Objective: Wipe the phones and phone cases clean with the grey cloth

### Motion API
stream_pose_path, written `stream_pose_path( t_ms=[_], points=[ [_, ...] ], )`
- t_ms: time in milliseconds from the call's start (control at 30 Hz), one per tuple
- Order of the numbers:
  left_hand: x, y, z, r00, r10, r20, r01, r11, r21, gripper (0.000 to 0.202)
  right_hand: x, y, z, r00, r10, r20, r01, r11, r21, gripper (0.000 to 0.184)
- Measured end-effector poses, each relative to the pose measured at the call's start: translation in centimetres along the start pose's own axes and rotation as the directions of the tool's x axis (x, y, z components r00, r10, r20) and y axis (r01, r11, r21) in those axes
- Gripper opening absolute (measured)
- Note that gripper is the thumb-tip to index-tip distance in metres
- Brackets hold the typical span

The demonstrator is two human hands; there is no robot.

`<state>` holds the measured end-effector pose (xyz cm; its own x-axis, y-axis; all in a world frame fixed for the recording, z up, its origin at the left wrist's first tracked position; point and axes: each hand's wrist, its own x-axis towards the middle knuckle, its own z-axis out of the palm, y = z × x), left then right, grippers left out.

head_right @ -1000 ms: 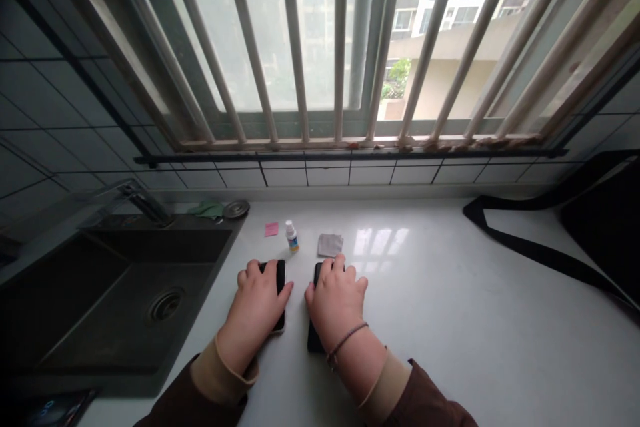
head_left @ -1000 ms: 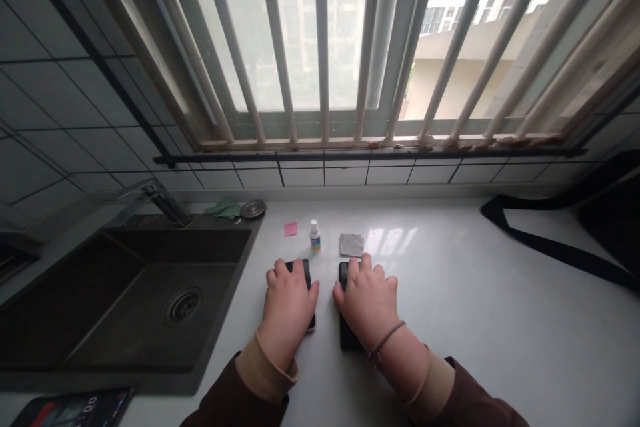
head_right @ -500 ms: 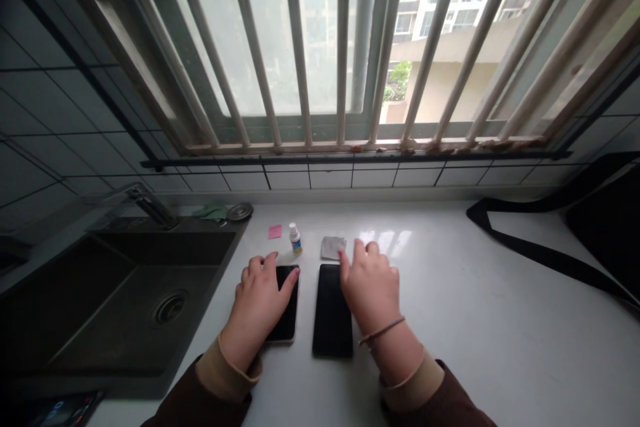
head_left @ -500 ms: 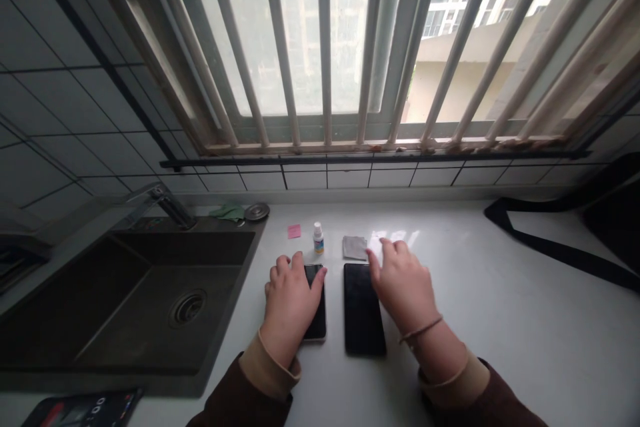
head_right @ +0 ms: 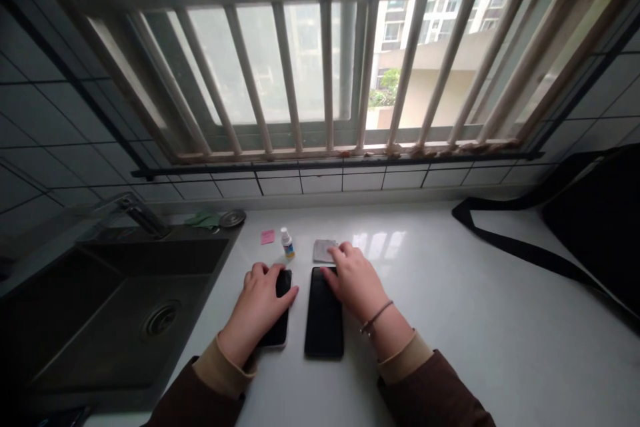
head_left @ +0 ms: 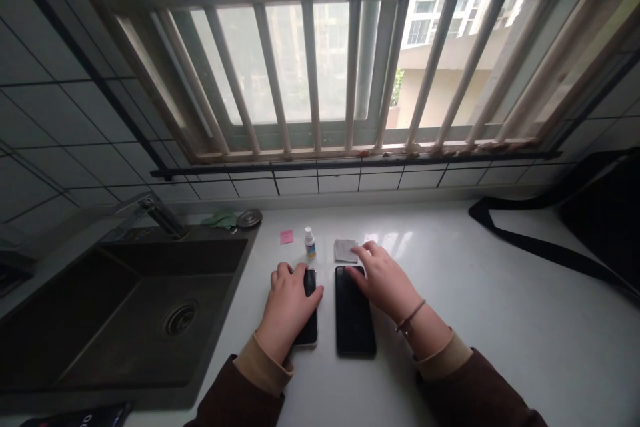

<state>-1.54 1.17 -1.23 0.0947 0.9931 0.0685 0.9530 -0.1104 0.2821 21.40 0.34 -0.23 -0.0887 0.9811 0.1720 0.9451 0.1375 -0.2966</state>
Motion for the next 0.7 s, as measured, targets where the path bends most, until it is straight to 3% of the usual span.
stream_pose_path(
  t_ms=[67, 233, 433, 567, 700],
  points=[
    [0.0, 0.0, 0.1, 1.000, 0.016, -0.013, -0.016, 1.000, 0.007, 0.050, -0.5, -1.3, 0.5, 0.989, -0.145, 0.016, 0.145, 0.989, 0.026, 0.049],
    [-0.1, -0.1, 0.4, 1.000, 0.023, -0.020, -0.022, 1.000, 0.022, 0.050, -1.7, -3.1, 1.7, 0.988, -0.132, 0.075, 0.131, 0.991, 0.021, 0.077],
    [-0.4, -0.1, 0.4, 0.999, 0.027, -0.037, -0.026, 0.999, 0.018, 0.048, -2.1, -3.4, 2.0, 0.977, -0.194, 0.085, 0.192, 0.981, 0.027, 0.062],
    [-0.2, -0.3, 0.7, 0.999, 0.019, -0.037, -0.019, 1.000, 0.000, 0.051, -2.1, -3.3, 1.9, 0.976, -0.196, 0.093, 0.194, 0.980, 0.036, 0.062],
    [-0.6, 0.7, -1.5, 0.990, -0.009, -0.143, -0.008, 0.993, -0.116, 0.048, -2.0, -3.2, 1.7, 0.980, -0.185, 0.071, 0.185, 0.983, 0.007, 0.063]
  ],
)
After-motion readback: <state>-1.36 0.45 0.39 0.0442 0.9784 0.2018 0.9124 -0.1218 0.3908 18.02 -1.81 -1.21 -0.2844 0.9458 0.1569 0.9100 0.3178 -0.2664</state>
